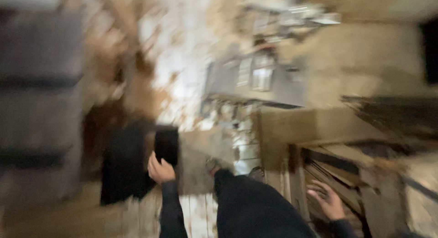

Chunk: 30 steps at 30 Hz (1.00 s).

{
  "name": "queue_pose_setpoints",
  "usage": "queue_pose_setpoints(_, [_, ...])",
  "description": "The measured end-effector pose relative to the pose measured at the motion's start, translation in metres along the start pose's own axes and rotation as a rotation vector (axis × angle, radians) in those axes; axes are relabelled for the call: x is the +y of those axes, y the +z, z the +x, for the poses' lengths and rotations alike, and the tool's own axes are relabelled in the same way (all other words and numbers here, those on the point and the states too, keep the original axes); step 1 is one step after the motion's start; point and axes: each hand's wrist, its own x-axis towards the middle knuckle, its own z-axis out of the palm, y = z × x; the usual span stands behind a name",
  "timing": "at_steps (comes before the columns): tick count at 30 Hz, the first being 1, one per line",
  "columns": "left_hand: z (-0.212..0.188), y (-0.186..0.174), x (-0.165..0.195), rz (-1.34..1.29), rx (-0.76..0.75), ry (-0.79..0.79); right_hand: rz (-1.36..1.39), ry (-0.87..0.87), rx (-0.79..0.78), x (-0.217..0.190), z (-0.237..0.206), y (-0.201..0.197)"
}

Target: The person carries black picture frame moulding pieces and assembled frames across the workshop, positions each frame corner under a manual corner-joining machine, and stacks the joined frames on a work table.

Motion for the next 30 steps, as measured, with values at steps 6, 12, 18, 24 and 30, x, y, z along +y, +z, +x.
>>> queue_pose_setpoints(6, [-0.159,0.017,0.275,-0.678,-0.448,0.658,0.265,-0.250,0.220,0.064,-0.072,-0.034])
queue_pose_setpoints(12, [-0.379,-0.023,0.509,-0.984,-1.135,1.362,0.357,-0.266,0.756,0.148,-0.157,-0.090])
queue_pose_setpoints(18, [-0.595,-0.042,0.574,-0.546,-1.317,1.854,0.701,-0.108,1.141,0.240,-0.210,-0.099])
queue_pose_setpoints(24, [-0.685,-0.009,0.552,-0.230,-1.239,1.890,0.875,0.011,1.341,0.297,-0.225,-0.097])
queue_pose_setpoints(30, [-0.702,-0.011,0.564,0.101,-1.115,1.983,0.900,0.007,1.348,0.311,-0.219,-0.115])
